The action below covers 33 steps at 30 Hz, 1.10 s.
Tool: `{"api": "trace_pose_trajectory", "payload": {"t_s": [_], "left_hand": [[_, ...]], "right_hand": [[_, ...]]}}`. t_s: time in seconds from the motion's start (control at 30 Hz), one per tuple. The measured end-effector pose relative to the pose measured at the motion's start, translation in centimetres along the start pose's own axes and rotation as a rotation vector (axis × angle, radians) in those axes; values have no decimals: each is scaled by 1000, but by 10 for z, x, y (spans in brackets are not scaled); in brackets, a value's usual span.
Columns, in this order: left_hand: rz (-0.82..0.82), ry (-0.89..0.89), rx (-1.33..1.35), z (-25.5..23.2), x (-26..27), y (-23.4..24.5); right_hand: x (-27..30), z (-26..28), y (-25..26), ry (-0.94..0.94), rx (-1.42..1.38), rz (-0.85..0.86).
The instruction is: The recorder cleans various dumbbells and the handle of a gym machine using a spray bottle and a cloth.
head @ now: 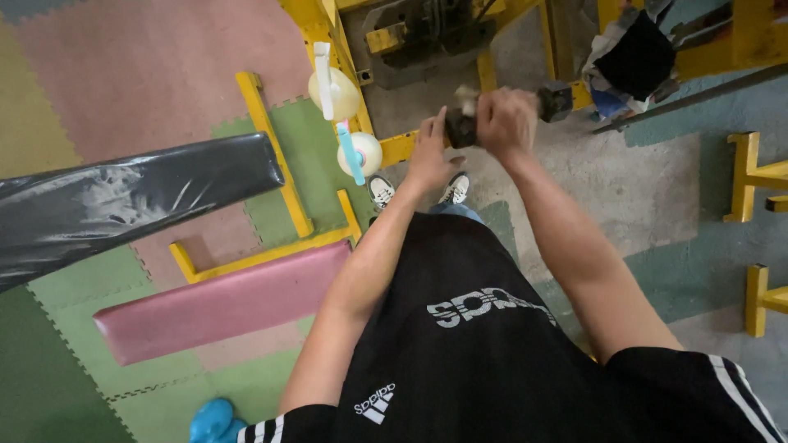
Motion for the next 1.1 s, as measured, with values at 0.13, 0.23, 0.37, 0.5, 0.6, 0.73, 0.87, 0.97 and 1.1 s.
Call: {"api": "trace_pose_trajectory", "payload": {"t_s": [0.13,0.23,0.37,0.5,0.6,0.73,0.87,0.97,1.1], "left_hand": [[-20,-39,-56,-5,8,-3],[-60,-87,-123,2,9,-9],[-97,-133,-208,16,9,-20],[-116,-142,-175,-18,14,3],[-111,-111,-153,-22,16,7],[-117,-115,-209,8,5,-17],[-96,-148,-237,22,6,-24],[-58,-152,-251,19,7,-19],[-62,-132,-196,3,9,-7]], "right_hand": [[-9,15,-2,-242,25,-6],[6,40,3,-275,-109,-100],[44,41,14,65,-229,-205],[44,30,29,258,-137,-102],[16,36,16,1,-88,30],[1,65,16,-272,-68,203],[39,79,24,-71,-101,-26],[51,76,24,112,-58,-191],[20,67,10,36,-25,-172]]}}
Point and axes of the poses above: each hand's wrist, its own x-axis away from the middle knuckle, its own y-axis out of the back of the hand, z = x × y, the point moved 5 cm from there along -x, towards the middle knuckle
